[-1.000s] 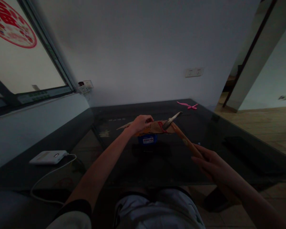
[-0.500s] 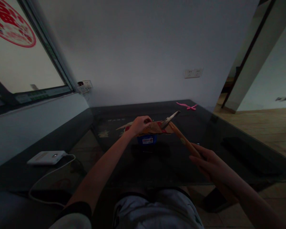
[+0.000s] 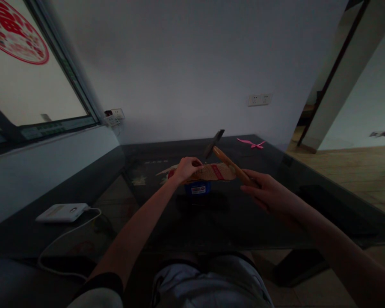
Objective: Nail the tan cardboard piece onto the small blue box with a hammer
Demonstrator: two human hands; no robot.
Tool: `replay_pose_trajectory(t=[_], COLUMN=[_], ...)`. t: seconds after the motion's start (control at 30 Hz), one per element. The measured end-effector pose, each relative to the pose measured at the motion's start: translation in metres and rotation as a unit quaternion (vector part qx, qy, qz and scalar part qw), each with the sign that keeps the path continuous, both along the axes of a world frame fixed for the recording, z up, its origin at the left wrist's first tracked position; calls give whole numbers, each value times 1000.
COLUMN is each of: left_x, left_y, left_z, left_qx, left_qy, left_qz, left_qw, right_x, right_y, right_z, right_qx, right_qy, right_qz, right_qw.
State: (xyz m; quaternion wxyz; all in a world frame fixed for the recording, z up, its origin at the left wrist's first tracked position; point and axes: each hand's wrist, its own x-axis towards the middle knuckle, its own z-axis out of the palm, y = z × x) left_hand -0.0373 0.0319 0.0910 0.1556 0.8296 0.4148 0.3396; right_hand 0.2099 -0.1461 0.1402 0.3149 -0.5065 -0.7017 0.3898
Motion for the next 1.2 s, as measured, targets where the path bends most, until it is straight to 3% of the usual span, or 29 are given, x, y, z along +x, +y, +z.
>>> replay_pose_trajectory(t=[0.2,0.4,1.2], left_x=[-2,-4,-1], left_y=[2,5,5], left_z=[-1,-4,-3], left_qx=[-33,-51,-79], left_qy=[2,7,12], left_qz=[38,36,28], left_qw=[999,998,996], right_x=[-14,-15,-14], right_y=[26,31,25], right_z=[20,30,31], right_qx=[-4,-13,9], right_qy=[-83,-119,-152], right_qz=[58,62,52], right_qw=[995,991,987])
